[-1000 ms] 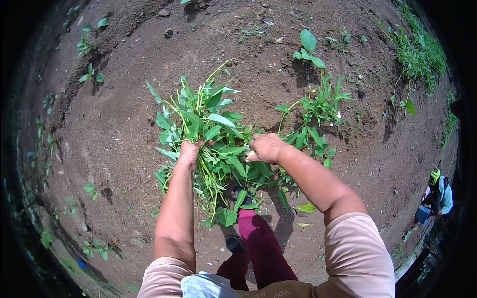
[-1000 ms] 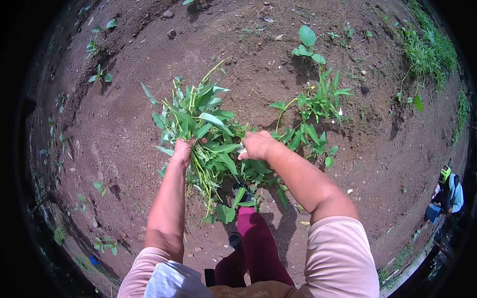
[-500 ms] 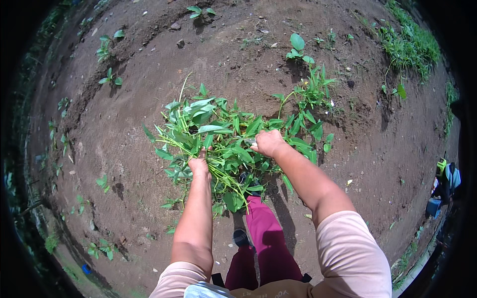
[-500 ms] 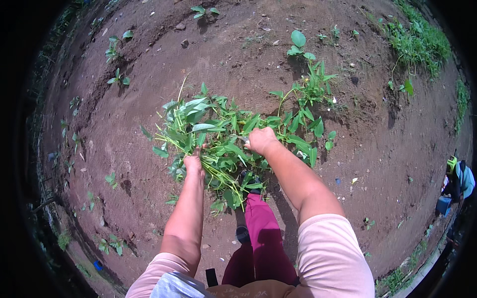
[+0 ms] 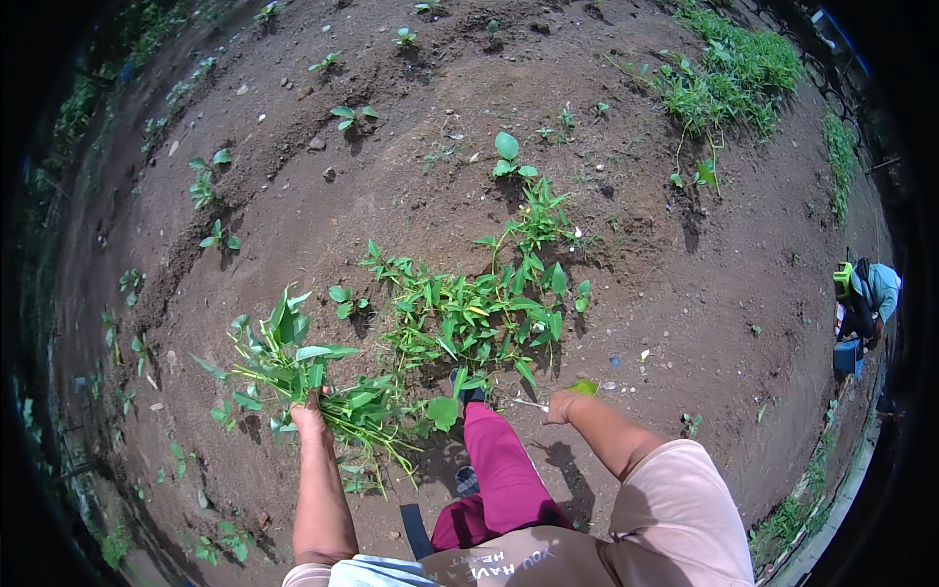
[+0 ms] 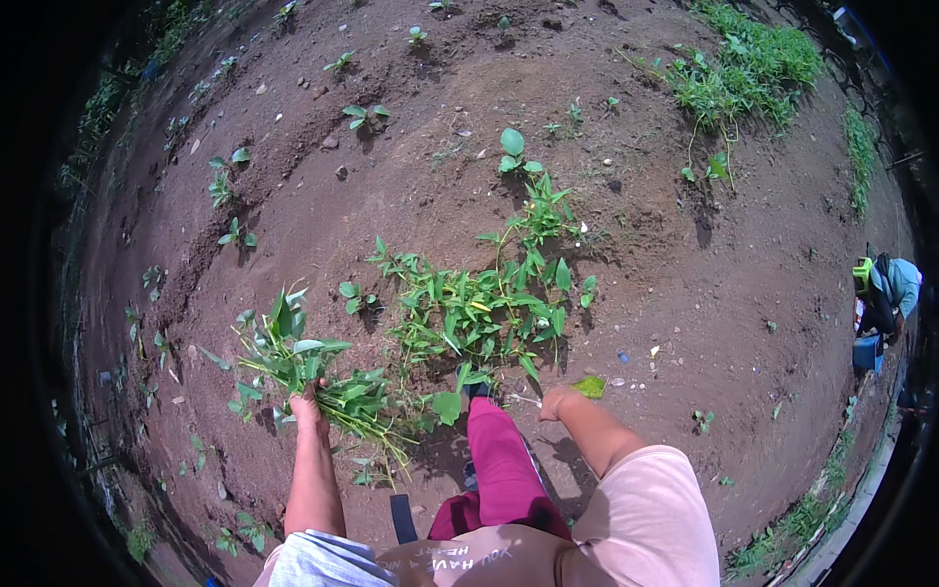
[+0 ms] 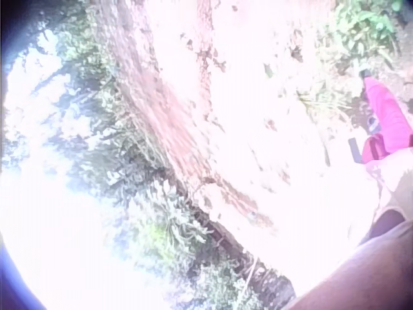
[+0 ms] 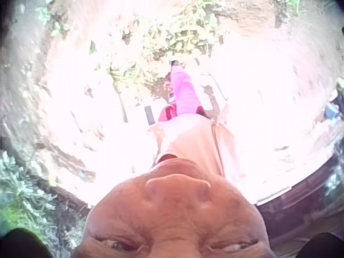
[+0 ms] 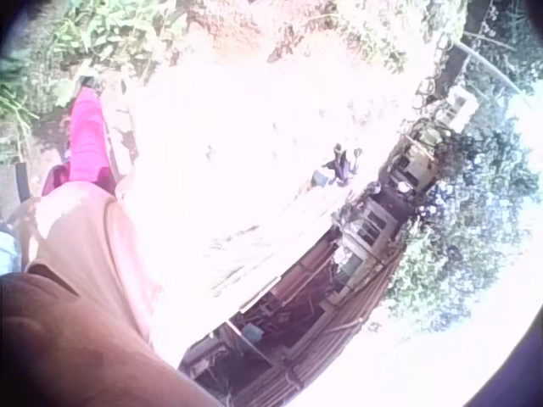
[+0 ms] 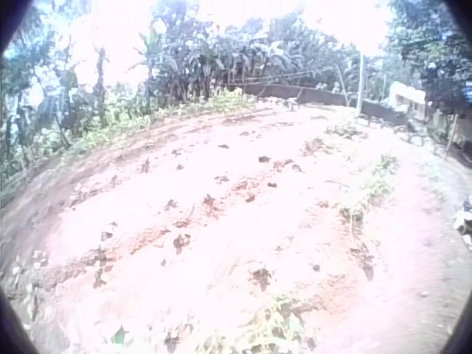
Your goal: The person uses shears to cut green leafy vines from a garden bed, gathers the cuttings into a bundle, and carries them across the garden. The person then returns to the bed and continues cutting additional vines.
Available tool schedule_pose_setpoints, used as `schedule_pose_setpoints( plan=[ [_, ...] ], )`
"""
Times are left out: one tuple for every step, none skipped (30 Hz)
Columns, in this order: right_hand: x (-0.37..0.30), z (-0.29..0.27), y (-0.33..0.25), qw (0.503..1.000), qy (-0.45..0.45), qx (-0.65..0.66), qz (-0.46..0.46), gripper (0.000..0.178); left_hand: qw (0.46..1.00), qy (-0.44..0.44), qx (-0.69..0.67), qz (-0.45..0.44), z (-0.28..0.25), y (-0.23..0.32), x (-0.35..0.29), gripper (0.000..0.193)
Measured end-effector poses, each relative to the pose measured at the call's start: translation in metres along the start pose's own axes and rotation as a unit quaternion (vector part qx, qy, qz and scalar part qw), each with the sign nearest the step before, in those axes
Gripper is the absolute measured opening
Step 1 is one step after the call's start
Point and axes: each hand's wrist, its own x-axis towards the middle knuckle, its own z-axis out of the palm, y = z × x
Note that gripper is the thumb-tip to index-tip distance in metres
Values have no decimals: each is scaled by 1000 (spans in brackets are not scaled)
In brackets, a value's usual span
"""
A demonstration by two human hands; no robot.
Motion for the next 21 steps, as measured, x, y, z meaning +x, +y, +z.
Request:
schedule_pose_setpoints(
  plan=[
    [-18,18,4,1000,-3,5,10,64,1000,5,25,-7,-5,9,-11,15],
    [-37,33,8,1000,-4,9,19,63,999,4,47,-9,-10,17,-22,16],
    [-54,48,11,999,10,28,35,63,999,-11,46,-2,-13,21,-34,18],
    [-72,64,14,997,24,46,51,62,999,-25,45,4,-17,25,-47,20],
    [-90,81,14,995,38,63,63,62,998,-40,42,12,-24,27,-61,23],
    [-107,94,16,994,48,77,62,61,998,-55,29,20,-26,29,-73,23],
    [-124,108,16,992,57,92,58,61,997,-71,16,29,-30,29,-87,24],
    [-137,128,14,991,64,108,51,60,995,-91,6,41,-35,28,-101,25],
    [-149,141,11,990,64,109,54,60,996,-73,-19,58,-33,26,-113,28],
    [-158,148,9,990,67,109,56,60,994,-101,-1,52,-34,29,-126,26],
    [-167,155,7,990,67,106,66,60,993,-105,-17,45,-31,30,-138,23],
    [-176,160,6,984,92,139,64,61,996,-87,-22,19,-25,34,-150,20],
    [-185,164,4,977,112,168,70,63,994,-106,-25,33,-20,39,-163,18],
    [-193,166,1,968,134,199,69,64,994,-101,-16,28,-12,45,-178,16],
    [-199,167,-2,961,143,229,58,66,995,-97,-7,22,-4,48,-193,15],
    [-203,164,-4,952,155,260,40,68,991,-123,-10,51,5,51,-208,10],
    [-209,161,-6,942,167,289,27,71,994,-100,-5,39,17,53,-222,9],
    [-215,158,-9,923,201,327,0,69,995,-90,-9,38,28,53,-234,7],
    [-219,155,-13,901,232,365,-21,67,994,-95,-34,28,39,52,-245,6],
    [-224,150,-17,877,261,401,-39,65,995,-98,-16,30,49,50,-255,6],
    [-228,145,-20,843,230,480,-72,60,993,-109,-28,20,60,48,-263,8]
  ],
)
